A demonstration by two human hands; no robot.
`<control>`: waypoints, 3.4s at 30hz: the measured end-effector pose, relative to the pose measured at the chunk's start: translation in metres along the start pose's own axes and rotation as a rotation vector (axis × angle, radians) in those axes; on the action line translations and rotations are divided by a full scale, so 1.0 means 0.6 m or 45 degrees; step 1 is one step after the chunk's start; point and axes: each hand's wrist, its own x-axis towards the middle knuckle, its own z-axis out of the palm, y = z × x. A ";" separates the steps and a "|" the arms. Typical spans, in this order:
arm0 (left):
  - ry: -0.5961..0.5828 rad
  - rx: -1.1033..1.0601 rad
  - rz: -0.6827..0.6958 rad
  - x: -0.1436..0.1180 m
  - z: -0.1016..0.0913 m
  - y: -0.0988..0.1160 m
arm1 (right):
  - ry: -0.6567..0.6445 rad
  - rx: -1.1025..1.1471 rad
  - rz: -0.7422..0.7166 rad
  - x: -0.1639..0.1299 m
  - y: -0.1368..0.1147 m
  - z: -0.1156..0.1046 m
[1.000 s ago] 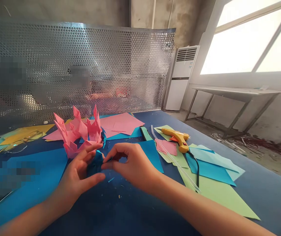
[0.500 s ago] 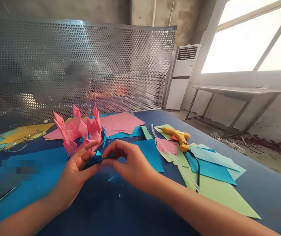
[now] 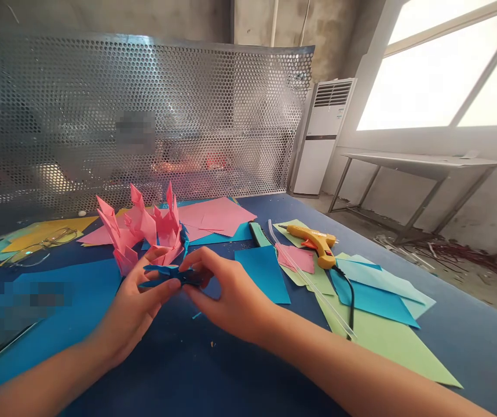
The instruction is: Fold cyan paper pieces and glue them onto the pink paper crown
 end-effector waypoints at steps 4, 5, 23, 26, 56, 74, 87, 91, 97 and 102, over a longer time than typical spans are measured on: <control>-0.128 -0.159 0.005 -0.005 0.007 0.009 | 0.069 -0.043 -0.035 0.001 0.000 0.003; -0.206 -0.184 0.017 -0.007 0.009 0.011 | 0.090 -0.046 -0.028 0.001 -0.001 0.004; -0.130 0.118 0.162 -0.003 0.009 -0.006 | 0.182 -0.193 -0.134 0.003 -0.008 0.005; -0.118 0.199 0.191 -0.007 0.011 -0.003 | 0.165 -0.173 -0.137 0.004 -0.008 0.003; -0.115 0.202 0.146 -0.005 0.008 -0.005 | 0.175 0.064 0.151 0.002 -0.008 0.014; -0.135 0.234 0.072 -0.006 0.008 0.002 | 0.185 0.066 0.170 0.005 -0.011 0.011; 0.028 0.176 0.328 0.000 0.004 -0.007 | 0.147 -0.017 0.058 0.008 -0.018 0.002; 0.164 0.536 0.561 -0.002 -0.002 -0.010 | 0.140 -0.076 0.032 0.009 -0.015 -0.001; 0.008 0.481 0.238 -0.006 0.002 -0.001 | 0.123 0.157 0.199 0.008 -0.018 -0.003; 0.078 0.265 0.134 -0.002 0.000 -0.001 | 0.006 0.354 0.298 0.004 -0.013 -0.002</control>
